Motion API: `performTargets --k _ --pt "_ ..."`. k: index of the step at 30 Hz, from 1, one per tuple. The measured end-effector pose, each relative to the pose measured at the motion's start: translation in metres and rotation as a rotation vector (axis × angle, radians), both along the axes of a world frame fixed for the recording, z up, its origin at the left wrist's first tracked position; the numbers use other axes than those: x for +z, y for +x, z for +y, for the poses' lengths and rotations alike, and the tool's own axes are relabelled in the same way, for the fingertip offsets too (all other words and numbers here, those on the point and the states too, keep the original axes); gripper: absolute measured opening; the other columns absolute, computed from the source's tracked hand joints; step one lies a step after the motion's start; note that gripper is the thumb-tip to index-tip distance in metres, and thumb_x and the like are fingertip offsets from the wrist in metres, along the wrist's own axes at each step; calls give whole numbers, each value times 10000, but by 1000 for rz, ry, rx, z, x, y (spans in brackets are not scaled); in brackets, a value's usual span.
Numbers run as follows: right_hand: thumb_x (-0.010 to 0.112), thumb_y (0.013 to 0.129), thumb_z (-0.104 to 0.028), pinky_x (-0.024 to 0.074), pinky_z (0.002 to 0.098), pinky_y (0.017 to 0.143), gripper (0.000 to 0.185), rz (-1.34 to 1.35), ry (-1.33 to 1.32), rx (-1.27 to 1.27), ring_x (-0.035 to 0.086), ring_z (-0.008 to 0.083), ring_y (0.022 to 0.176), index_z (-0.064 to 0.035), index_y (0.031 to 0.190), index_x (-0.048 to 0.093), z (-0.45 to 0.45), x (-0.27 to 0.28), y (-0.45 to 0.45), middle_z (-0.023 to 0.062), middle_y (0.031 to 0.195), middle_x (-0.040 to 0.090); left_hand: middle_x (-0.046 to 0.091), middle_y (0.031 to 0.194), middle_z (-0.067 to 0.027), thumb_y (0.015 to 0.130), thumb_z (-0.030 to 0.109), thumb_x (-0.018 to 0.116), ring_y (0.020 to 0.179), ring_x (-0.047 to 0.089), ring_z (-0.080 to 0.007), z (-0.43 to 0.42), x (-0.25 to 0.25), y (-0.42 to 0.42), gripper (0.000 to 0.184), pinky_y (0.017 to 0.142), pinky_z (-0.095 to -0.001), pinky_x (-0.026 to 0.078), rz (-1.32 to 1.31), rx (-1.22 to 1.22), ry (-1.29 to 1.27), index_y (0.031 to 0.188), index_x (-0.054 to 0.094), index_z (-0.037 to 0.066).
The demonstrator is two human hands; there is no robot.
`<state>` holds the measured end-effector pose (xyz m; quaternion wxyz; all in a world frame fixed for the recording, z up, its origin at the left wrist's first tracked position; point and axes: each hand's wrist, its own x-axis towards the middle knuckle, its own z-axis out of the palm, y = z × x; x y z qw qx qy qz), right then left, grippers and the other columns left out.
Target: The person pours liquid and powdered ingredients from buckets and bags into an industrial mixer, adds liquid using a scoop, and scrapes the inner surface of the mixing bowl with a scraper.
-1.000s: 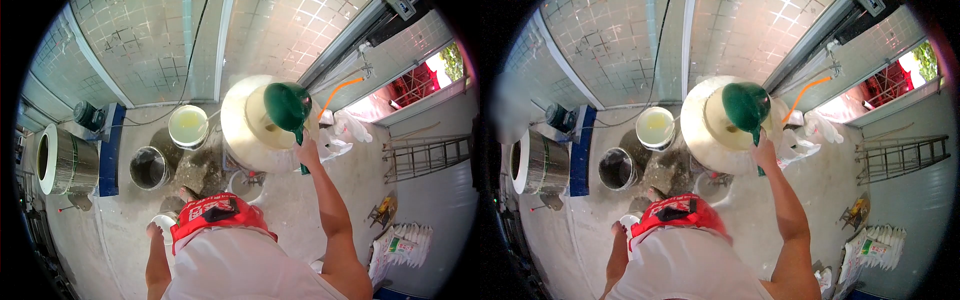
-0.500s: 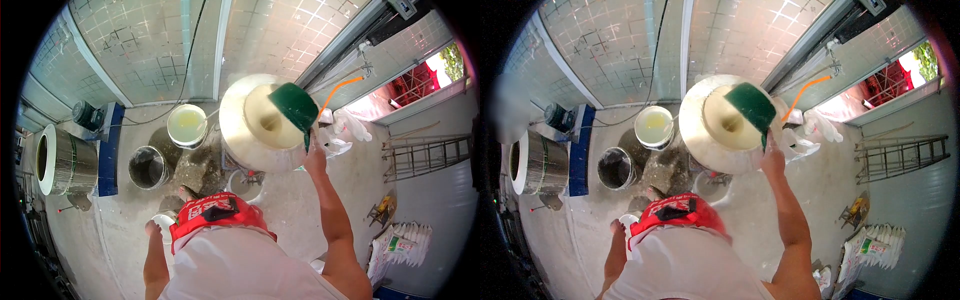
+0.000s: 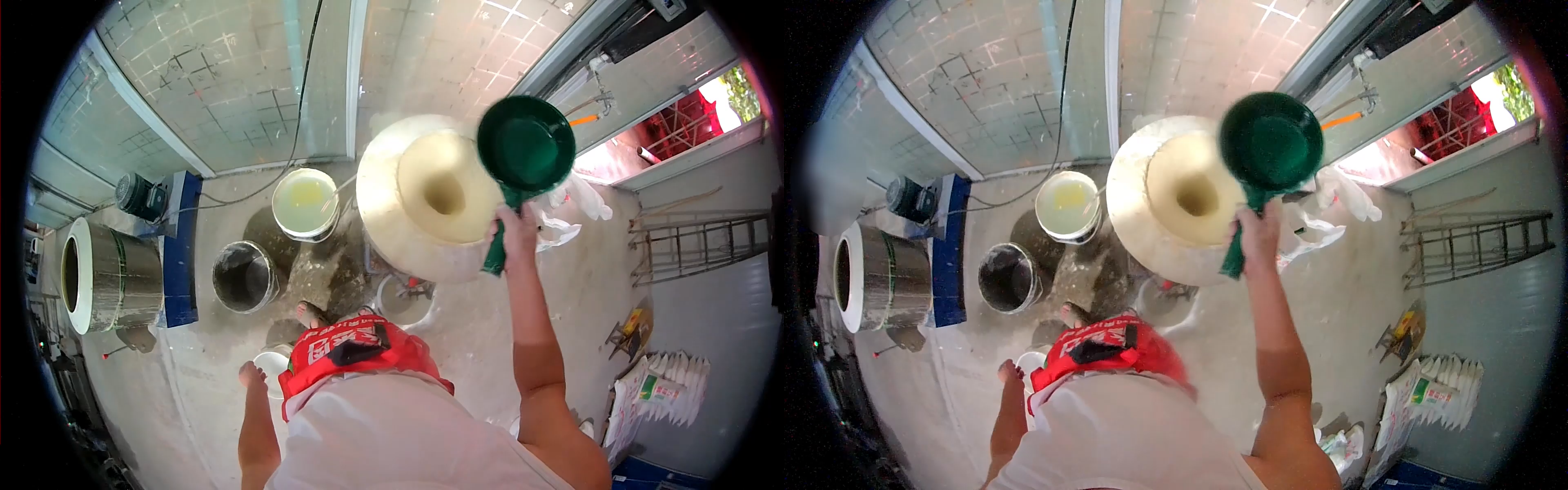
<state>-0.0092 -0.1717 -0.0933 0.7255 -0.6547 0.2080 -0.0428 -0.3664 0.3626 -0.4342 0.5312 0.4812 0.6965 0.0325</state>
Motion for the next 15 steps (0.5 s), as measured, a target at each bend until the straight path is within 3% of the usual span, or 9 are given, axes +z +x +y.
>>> performTargets --k 5,9,15 --pt "555 798 -92 417 252 425 239 -22 -28 373 483 112 465 -84 1025 478 104 -15 -16 25 648 500 515 800 -73 768 143 491 659 558 -205 4 5 -3 155 444 -316 402 37 61 -13 895 516 57" --pt "585 816 -121 410 276 386 227 113 204 637 511 127 465 -46 989 460 186 -39 -13 41 667 495 524 857 -72 789 149 515 707 572 -211 17 5 -3 161 484 -310 421 158 68 -35 928 518 68" --pt "603 781 -110 417 309 399 276 309 221 638 522 151 445 -30 1004 462 279 -140 3 57 650 519 500 825 -53 793 170 517 679 531 -191 67 -5 -5 129 483 -295 411 96 94 -64 889 511 83"
